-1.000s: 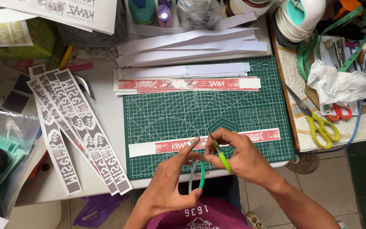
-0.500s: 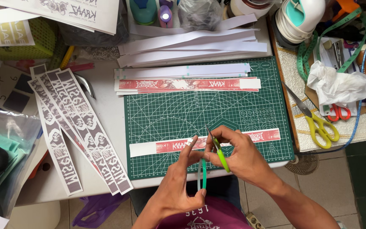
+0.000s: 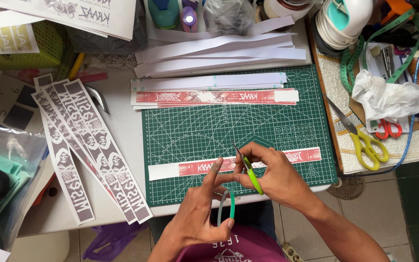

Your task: The person uses green-handled scissors to cut a green measuring tape into small pieces on a green cutting mat. They then fold a white paper strip and place it on the mat, repeating the process with a red printed paper strip.

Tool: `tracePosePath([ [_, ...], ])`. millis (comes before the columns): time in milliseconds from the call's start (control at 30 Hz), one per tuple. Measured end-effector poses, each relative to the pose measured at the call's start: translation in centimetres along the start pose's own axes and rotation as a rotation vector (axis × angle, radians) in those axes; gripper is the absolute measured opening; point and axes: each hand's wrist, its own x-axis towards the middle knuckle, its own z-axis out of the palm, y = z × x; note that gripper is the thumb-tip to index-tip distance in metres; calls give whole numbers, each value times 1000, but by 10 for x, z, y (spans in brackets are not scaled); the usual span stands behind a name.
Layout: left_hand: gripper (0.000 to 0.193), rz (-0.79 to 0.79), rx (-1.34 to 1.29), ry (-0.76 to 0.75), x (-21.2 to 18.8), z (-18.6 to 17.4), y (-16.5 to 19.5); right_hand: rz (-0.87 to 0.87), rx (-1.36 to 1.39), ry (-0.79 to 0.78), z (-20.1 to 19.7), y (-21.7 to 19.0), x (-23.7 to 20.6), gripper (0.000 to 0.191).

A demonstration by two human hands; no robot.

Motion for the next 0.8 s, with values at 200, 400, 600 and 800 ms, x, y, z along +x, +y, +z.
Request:
tracePosePath([
  [200,120,42,6,-12,-5,3,-5,38,2,-13,0,-1,-2,34],
  [400,120,72,-86,6,-11,4,-3,-31,-11,-103,-14,13,-3,46],
  [600,121,86,-139,93,-12,-13,0,-77,-7,-463,-51,27,-17,60],
  [800,119,93,-191,87,-10,-16,4,65,-54,-693,-48,32,-17,63],
])
